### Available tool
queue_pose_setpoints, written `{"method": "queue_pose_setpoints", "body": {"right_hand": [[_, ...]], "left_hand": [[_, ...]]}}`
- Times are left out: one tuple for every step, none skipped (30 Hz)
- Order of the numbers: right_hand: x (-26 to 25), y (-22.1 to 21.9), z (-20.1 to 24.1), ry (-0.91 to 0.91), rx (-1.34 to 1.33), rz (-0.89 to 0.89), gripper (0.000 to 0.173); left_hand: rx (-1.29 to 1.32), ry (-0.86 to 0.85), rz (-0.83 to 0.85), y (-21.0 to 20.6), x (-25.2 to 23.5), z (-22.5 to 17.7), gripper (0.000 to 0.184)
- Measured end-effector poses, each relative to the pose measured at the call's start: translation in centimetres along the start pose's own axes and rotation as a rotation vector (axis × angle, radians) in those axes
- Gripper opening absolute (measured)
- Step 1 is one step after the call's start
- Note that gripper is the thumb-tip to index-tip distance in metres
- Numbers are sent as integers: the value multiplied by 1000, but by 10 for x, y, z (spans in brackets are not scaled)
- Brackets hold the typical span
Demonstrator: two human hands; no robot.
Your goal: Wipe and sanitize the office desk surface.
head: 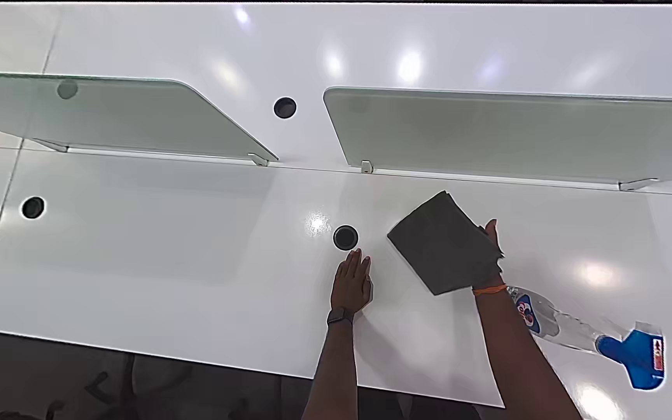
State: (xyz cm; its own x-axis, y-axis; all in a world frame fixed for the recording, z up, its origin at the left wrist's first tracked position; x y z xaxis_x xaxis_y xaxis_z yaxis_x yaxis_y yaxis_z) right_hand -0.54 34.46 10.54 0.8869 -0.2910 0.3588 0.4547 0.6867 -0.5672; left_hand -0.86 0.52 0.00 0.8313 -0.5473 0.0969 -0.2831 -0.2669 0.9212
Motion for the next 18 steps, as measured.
{"method": "queue_pose_setpoints", "body": {"right_hand": [[-2, 17, -1, -63, 9, 33, 85], [-3, 26, -1, -98, 49, -25, 89], [-4, 30, -1, -105, 101, -124, 87], [-2, 33, 0, -90, 179, -227, 80], [0, 36, -1, -66, 296, -296, 69], [3, 42, -2, -41, 441, -332, 56], [5, 47, -3, -14, 596, -365, 46], [7, 48, -3, -4, 722, -413, 50], [10, 45, -3, 5, 807, -446, 61], [12, 42, -3, 4, 839, -472, 68], [13, 38, -4, -5, 829, -492, 71], [15, 35, -4, -13, 840, -502, 71], [20, 32, -5, -17, 925, -500, 72], [26, 29, -6, -2, 1098, -491, 74], [32, 26, -6, 42, 1311, -470, 75], [37, 23, -8, 120, 1500, -457, 72], [43, 22, -11, 223, 1620, -430, 62], [46, 20, -15, 328, 1667, -374, 51]], "left_hand": [[9, -3, -4, 1, 0, 0, 54], [11, -5, -11, 2, 0, 0, 54], [11, -6, -15, 2, 0, 0, 54], [12, -6, -15, 1, 0, 0, 54], [13, -5, -16, 1, 0, 0, 54], [14, -6, -17, 1, 0, 0, 53], [12, -7, -20, 1, 0, 0, 53], [8, -5, -20, 1, 0, 0, 54], [3, -5, -21, 1, 0, 0, 54], [-1, -5, -23, 1, 0, -1, 54], [0, -7, -25, 1, -1, 0, 54], [0, -8, -25, 0, -1, 0, 54], [0, -7, -19, 0, 0, 0, 54], [-2, -8, -14, 0, 0, 0, 54], [-6, -9, -19, 1, 0, 0, 55], [-8, -12, -27, 2, -1, 0, 54], [-3, -13, -29, 2, 0, -1, 54], [-1, -13, -28, 2, 0, -1, 54]]}}
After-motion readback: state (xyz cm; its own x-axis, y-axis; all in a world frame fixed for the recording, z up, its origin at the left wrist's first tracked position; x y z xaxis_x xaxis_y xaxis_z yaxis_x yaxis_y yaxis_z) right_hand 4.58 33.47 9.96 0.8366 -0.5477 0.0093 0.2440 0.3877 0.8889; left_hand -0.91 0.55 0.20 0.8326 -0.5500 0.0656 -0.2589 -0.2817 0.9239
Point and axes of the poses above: each hand's wrist, its own x-axis away from the middle knuckle, its own y-axis out of the back of the hand, z = x × y, the point moved 1 cm from there along -x, towards the middle knuckle, and after that the axes turned 6 degrees about z, right-handed, at the moved point
